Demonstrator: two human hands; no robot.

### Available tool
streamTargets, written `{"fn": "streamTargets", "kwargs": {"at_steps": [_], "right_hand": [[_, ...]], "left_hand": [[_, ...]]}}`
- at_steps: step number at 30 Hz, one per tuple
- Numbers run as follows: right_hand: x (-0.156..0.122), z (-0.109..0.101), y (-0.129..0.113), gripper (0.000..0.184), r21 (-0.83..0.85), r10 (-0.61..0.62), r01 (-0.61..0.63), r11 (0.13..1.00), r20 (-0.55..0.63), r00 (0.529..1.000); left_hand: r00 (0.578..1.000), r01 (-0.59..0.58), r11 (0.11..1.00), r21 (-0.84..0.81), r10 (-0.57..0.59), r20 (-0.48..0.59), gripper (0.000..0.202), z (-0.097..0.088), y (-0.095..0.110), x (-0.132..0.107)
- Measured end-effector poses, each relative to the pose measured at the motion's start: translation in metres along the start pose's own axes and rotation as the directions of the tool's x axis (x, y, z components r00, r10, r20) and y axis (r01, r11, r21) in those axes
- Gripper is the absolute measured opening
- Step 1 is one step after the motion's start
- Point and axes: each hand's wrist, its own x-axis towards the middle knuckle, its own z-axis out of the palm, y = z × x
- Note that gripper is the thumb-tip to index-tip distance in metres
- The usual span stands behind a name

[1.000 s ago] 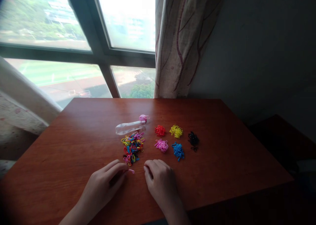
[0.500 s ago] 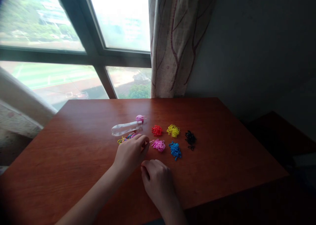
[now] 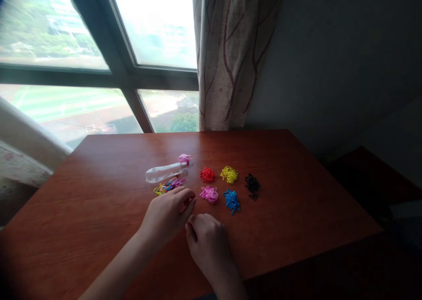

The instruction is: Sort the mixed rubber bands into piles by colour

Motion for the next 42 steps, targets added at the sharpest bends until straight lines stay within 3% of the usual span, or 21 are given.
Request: {"fn": "streamTargets", "kwargs": {"at_steps": [3,6,10,15,27,36,42], "right_hand": [[0.001,-0.003,-0.002,0.015,0.042,0.008,-0.010,0.999,0.030,1.000],[0.001,-0.004,-0.004,0.014,0.056,0.026,-0.028,0.998,0.046,0.999],[0.000,-0.003,-0.005,0.015,0.061,0.039,-0.042,0.997,0.048,0.998],[0.001,-0.002,-0.004,0.015,0.040,0.026,-0.027,0.999,0.033,0.999],[0.002,-0.001,-0.004,0.015,0.016,0.014,-0.014,1.000,0.022,1.000],[0.002,-0.001,-0.008,0.016,0.035,0.045,-0.046,0.998,0.045,0.998],[0.008,0.007,-0.021,0.012,0.008,0.001,-0.002,1.000,0.061,0.998]], "left_hand": [[0.992,-0.006,0.994,-0.113,-0.008,-0.123,0.020,-0.003,-0.020,-0.022],[0.984,0.012,0.985,-0.170,-0.041,-0.171,0.020,-0.003,-0.045,-0.046],[0.978,0.048,0.989,-0.138,-0.075,-0.194,0.017,-0.003,-0.071,-0.073],[0.957,0.139,0.989,-0.051,-0.147,-0.250,0.018,0.002,-0.086,-0.093],[0.962,0.135,0.990,-0.045,-0.141,-0.232,0.016,0.016,-0.077,-0.091],[0.984,0.022,0.998,-0.051,-0.031,-0.176,0.017,0.026,-0.050,-0.079],[0.983,-0.005,0.994,-0.112,-0.016,-0.181,0.016,0.027,-0.050,-0.081]]}}
